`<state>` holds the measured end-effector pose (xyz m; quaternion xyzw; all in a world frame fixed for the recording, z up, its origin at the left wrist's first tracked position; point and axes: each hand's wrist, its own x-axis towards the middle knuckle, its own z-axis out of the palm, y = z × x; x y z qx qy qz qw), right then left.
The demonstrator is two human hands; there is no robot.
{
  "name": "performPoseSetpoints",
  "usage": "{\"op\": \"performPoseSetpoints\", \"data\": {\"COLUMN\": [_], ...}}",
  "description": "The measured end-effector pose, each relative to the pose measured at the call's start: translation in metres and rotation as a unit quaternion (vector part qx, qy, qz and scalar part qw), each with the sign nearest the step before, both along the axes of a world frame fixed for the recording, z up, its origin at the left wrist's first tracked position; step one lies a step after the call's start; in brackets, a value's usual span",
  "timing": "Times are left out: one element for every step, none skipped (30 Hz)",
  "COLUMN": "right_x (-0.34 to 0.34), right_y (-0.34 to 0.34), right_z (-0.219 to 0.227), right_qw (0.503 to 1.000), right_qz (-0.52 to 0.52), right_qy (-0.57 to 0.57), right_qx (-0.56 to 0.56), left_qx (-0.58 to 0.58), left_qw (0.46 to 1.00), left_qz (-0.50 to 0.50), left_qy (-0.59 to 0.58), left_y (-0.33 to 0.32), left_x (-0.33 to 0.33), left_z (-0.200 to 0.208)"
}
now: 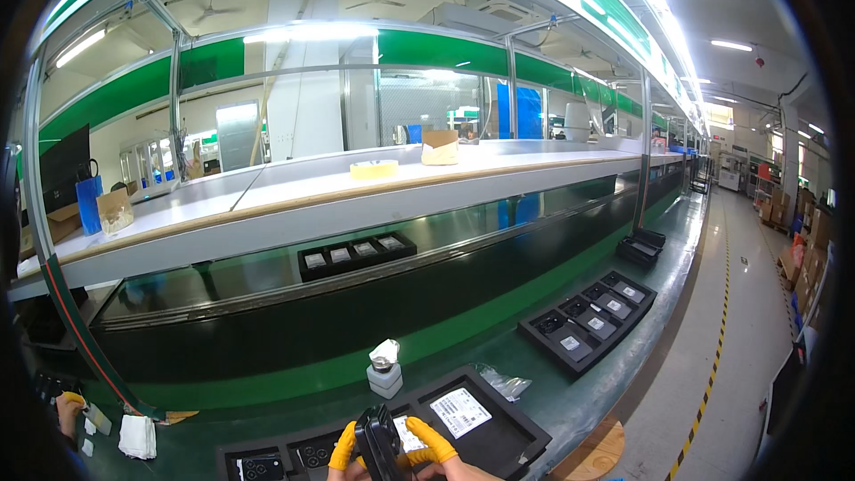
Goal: The user is cleaning mobile phones at a factory workstation using a spray and a cloth.
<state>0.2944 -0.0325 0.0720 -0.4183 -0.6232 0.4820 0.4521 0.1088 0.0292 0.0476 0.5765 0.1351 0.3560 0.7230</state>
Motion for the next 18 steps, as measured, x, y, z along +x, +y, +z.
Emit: {"op": "performPoseSetpoints", "data": {"right_x": [0.001,0.002,0.003,0.005,0.008,0.011,0.015,0.02,0.024,0.027,0.027,0.027,0.027,0.027,0.027,0.026,0.026,0.026], "right_y": [0.0,0.0,0.0,0.001,0.002,0.003,0.005,0.007,0.01,0.011,0.011,0.009,0.009,0.009,0.008,0.007,0.006,0.005], "right_z": [0.0,0.001,0.002,0.0,-0.005,-0.011,-0.016,-0.022,-0.028,-0.034,-0.033,-0.031,-0.03,-0.03,-0.029,-0.027,-0.026,-0.027], "right_qw": [1.0,1.0,1.0,1.0,0.997,0.989,0.988,0.988,0.986,0.982,0.981,0.977,0.973,0.97,0.97,0.972,0.973,0.975], "right_qz": [0.0,0.007,0.013,0.013,0.01,0.005,0.003,0.032,0.065,0.074,0.076,0.091,0.106,0.113,0.114,0.122,0.13,0.128], "right_qy": [0.0,-0.005,-0.01,-0.011,-0.053,-0.094,-0.095,-0.068,-0.04,-0.041,-0.042,-0.037,-0.032,-0.042,-0.042,-0.032,-0.022,-0.024], "right_qx": [0.001,-0.007,-0.013,-0.011,0.053,0.117,0.12,0.133,0.145,0.169,0.172,0.188,0.204,0.209,0.21,0.199,0.188,0.179], "left_qx": [0.001,0.03,0.062,0.046,0.048,0.108,0.167,0.214,0.216,0.254,0.292,0.29,0.302,0.309,0.316,0.338,0.338,0.341], "left_qw": [1.0,0.999,0.998,0.998,0.998,0.992,0.982,0.972,0.971,0.961,0.949,0.95,0.946,0.945,0.944,0.935,0.935,0.935], "left_qz": [0.0,0.009,0.018,0.027,0.028,0.055,0.082,0.1,0.102,0.108,0.113,0.111,0.115,0.104,0.093,0.103,0.103,0.096], "left_qy": [0.0,-0.003,-0.006,-0.022,-0.024,-0.021,-0.018,0.023,0.022,0.03,0.038,0.013,0.009,0.003,-0.002,0.016,0.016,0.007], "left_y": [0.0,0.0,0.0,-0.002,-0.002,0.0,0.001,0.002,0.002,0.003,0.003,0.001,0.0,-0.001,-0.003,-0.004,-0.004,-0.004], "left_x": [0.0,0.0,0.001,0.002,0.003,0.003,0.004,0.0,0.0,0.0,-0.001,0.0,0.0,0.0,0.0,-0.002,-0.002,-0.002], "left_z": [-0.001,-0.001,-0.002,-0.004,-0.008,-0.012,-0.015,-0.016,-0.02,-0.026,-0.031,-0.03,-0.029,-0.026,-0.023,-0.019,-0.019,-0.02]}}
